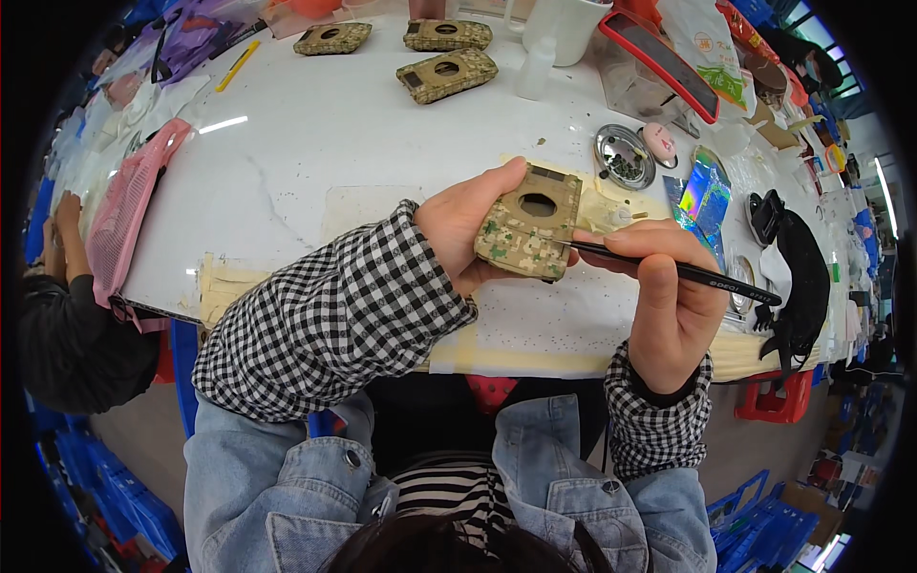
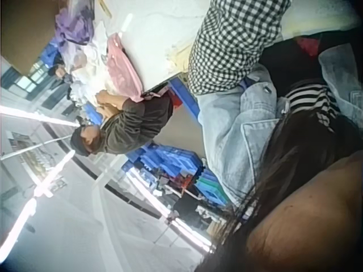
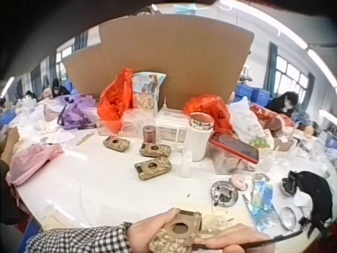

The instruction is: Applying detail paint or adhesive to a model tank using a fine brush.

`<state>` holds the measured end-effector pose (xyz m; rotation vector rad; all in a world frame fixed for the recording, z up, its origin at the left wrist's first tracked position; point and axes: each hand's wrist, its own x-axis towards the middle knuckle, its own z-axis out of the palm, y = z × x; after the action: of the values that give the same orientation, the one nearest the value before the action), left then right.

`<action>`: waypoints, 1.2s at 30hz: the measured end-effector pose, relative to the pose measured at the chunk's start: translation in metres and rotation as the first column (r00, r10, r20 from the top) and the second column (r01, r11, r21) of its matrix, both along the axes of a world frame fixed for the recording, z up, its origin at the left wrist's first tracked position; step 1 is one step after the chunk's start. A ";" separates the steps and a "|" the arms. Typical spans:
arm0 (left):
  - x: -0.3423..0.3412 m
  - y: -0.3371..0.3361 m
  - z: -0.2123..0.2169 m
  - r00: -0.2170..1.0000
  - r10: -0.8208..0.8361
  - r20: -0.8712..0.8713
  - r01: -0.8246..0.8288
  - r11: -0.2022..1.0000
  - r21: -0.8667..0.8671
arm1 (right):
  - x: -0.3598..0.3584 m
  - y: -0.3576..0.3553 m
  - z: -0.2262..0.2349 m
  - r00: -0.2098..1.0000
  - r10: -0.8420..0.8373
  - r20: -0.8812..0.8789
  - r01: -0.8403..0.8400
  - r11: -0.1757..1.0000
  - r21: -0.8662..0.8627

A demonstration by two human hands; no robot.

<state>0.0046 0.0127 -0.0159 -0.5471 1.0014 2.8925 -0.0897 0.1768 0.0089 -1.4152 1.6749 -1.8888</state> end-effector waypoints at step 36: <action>0.000 -0.001 -0.003 1.000 -0.004 -0.023 0.004 1.000 -0.030 | 0.000 -0.001 -0.003 0.999 -0.018 -0.043 0.017 1.000 -0.024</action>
<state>0.0042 0.0119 -0.0191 -0.5134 1.0494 2.8914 -0.0894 0.1754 0.0062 -1.4655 1.6954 -1.9057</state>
